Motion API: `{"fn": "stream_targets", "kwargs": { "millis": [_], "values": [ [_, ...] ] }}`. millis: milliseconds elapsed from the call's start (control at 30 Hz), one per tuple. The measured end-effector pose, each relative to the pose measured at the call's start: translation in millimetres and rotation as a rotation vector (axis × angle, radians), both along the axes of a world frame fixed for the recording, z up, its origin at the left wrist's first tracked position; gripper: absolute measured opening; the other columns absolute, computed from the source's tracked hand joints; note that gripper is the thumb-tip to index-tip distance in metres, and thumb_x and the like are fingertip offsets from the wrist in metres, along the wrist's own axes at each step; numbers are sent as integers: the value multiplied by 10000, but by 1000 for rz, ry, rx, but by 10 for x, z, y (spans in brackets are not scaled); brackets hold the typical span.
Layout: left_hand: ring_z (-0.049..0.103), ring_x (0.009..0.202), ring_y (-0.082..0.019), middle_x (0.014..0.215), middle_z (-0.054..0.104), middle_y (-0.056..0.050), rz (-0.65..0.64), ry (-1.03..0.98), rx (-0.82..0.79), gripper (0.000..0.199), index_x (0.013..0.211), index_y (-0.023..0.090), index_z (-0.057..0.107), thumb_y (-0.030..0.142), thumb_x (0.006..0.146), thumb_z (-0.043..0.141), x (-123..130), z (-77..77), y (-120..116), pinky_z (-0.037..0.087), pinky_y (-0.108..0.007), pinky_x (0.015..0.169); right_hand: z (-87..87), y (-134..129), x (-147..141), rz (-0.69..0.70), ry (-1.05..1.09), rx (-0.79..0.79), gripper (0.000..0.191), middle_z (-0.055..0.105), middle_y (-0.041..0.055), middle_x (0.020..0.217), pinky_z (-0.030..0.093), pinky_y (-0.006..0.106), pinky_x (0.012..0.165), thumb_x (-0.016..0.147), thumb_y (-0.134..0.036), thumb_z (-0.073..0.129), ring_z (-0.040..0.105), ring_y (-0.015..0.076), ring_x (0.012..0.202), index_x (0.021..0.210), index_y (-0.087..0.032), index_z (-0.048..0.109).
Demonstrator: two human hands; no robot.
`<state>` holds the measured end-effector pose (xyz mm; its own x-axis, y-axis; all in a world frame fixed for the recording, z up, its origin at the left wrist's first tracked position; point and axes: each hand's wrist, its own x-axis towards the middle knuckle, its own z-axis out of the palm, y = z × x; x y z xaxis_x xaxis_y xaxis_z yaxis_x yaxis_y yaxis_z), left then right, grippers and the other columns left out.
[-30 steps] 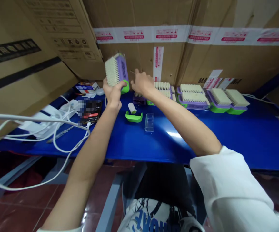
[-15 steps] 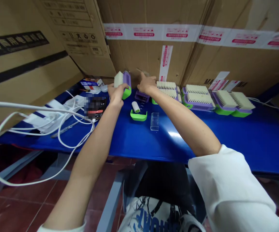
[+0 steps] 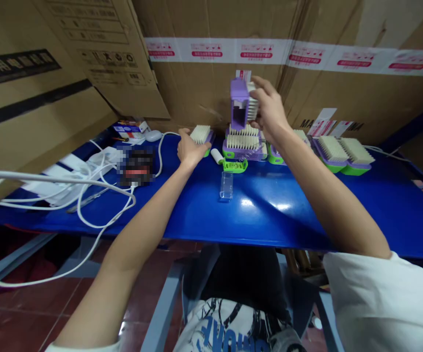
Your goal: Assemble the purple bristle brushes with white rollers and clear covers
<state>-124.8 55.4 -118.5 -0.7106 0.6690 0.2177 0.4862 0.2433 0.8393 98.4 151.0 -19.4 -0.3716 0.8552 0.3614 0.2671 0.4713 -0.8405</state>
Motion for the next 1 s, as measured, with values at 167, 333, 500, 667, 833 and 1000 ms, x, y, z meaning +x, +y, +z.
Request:
{"fn": "stream_targets", "kwargs": {
  "millis": [167,333,500,667,833,1000],
  "values": [
    [634,1509,-585,1460,726,-269,-167,54,-32,711,1312,225,616,305,740,1032,54,-43,-26,446,-764,1300,-144,-185,728,-50,304,-24,817,842,130,1182,569,491,690,940,-810,548,773,288,927,1619,-363,630],
    [248,1786,-550,1754,568,-215,-448,528,166,608,1383,220,746,305,820,958,125,-45,-120,160,-758,1473,-335,-428,1372,-156,353,5,675,801,143,1106,465,485,646,958,-756,537,731,327,907,1542,-431,631],
    [371,1737,-497,1315,833,-156,-633,668,104,459,1390,220,792,391,965,823,224,-57,-132,-78,-753,1488,-500,-517,1597,-230,360,-37,678,762,162,1339,460,452,655,970,-765,469,702,336,1011,1568,-454,540],
    [445,1682,-500,1450,800,-184,-544,591,124,698,1594,202,672,300,916,803,5,13,-93,133,-709,1513,-613,-462,1579,-211,425,-67,718,752,147,1323,468,432,625,941,-818,559,723,321,982,1538,-421,582],
    [599,1575,-539,1610,692,-279,-252,253,60,782,1559,127,670,213,805,859,-290,-24,8,362,-730,1421,-725,-421,1494,-154,399,-50,697,753,103,1248,440,394,552,896,-832,598,699,275,803,1478,-450,625],
    [804,1319,-369,1312,839,-179,-364,-86,192,371,1275,189,771,250,914,828,-195,-205,125,563,-551,1285,-754,-481,1448,-113,325,-96,678,741,69,1122,432,347,526,914,-777,603,617,214,670,1507,-448,620]
  ]
}}
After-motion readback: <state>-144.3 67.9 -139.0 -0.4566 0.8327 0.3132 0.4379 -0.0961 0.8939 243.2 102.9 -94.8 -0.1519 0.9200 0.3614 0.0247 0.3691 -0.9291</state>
